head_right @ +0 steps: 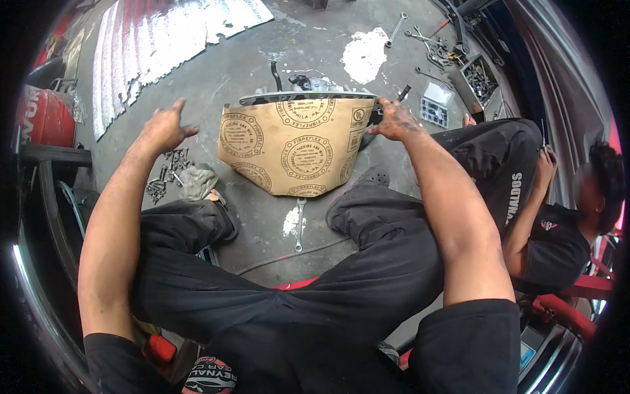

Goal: The person places a gasket sheet onto an intake manifold, aligns it with the mounting holes, and uses a small tool to press the edges of the sheet against the metal to create an outline for cutting.

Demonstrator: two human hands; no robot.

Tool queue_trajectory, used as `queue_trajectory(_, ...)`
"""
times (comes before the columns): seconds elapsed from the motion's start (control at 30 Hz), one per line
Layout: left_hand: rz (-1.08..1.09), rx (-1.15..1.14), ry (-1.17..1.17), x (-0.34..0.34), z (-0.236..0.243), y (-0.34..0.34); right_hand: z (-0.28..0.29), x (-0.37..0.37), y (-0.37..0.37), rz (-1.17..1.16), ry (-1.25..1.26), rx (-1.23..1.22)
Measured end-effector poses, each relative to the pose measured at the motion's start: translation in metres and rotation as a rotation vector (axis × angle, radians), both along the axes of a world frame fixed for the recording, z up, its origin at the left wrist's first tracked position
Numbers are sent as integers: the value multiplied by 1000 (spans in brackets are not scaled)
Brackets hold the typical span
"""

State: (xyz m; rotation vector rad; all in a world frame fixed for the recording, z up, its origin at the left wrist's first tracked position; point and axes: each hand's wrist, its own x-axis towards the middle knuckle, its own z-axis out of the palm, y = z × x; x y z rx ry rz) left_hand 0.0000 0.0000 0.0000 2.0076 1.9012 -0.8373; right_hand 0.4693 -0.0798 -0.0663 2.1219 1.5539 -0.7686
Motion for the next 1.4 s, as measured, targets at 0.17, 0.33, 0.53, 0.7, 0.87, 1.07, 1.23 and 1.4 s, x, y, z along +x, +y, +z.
queue_trajectory(0.17,-230,-15,-341,56,-3,26,-24,34,21,-218,69,200)
queue_trajectory(0.33,-280,-157,-462,71,-40,54,-52,60,30,-95,259,378)
queue_trajectory(0.53,-203,-196,-695,77,-95,62,-72,79,47,-202,364,226)
queue_trajectory(0.7,-53,-217,-835,78,-101,46,-97,92,34,-387,632,325)
queue_trajectory(0.87,222,-182,-921,65,-105,31,-87,66,49,-522,708,410)
queue_trajectory(1.07,418,-96,-985,38,-113,4,-55,30,72,-379,556,382)
queue_trajectory(1.23,453,-3,-939,9,-89,23,-49,-11,113,-156,453,434)
queue_trajectory(1.4,500,61,-927,-18,-96,33,-49,-48,152,-213,565,400)
